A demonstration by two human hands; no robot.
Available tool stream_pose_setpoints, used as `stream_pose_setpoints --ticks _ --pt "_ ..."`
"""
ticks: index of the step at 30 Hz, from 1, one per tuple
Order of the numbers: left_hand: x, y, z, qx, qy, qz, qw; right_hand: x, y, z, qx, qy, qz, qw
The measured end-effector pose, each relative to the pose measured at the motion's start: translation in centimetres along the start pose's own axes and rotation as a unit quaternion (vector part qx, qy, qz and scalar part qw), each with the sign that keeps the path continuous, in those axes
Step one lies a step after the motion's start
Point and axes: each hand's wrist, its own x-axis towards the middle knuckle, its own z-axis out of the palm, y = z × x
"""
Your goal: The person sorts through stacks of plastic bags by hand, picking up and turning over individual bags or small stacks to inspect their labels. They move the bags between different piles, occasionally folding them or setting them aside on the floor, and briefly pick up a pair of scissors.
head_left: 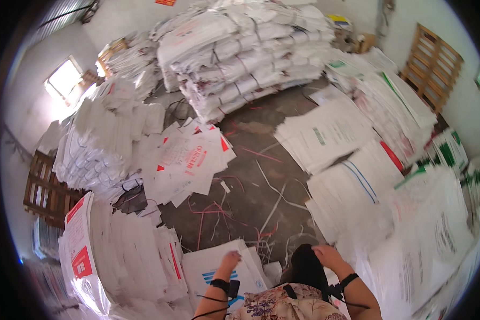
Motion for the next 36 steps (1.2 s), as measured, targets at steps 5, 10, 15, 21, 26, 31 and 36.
stream_pose_setpoints --ticks 5,10,15,21,26,31,36 --pt "6.8 11.9 2.7 -0.117 -0.226 -0.091 0.963 6.3 5.5 -5.8 -0.047 -0.112 0.087 0.989" --pt "18.1 14.1 -1.2 0.021 0.121 -0.042 0.991 18.0 9.4 -11.3 -0.138 -0.074 0.143 0.977" --pt "21.6 18.6 -6.5 -0.128 0.07 0.003 0.989 34.8 4.1 -15.4 -0.102 -0.07 0.027 0.992" --pt "29.4 19.8 -16.8 -0.175 0.124 -0.083 0.973 58.7 -5.8 -16.5 -0.056 -0.09 -0.126 0.986" --pt "38.1 22.3 -24.9 0.096 0.167 -0.052 0.98 74.4 -15.2 -18.6 0.035 -0.047 -0.162 0.985" --pt "50.0 39.1 -32.8 0.163 0.25 0.168 0.939 85.9 -21.3 -24.1 0.04 0.093 -0.155 0.983" --pt "58.0 58.7 -38.4 0.189 0.288 0.348 0.872 96.9 -25.2 -31.2 -0.121 0.24 -0.302 0.914"
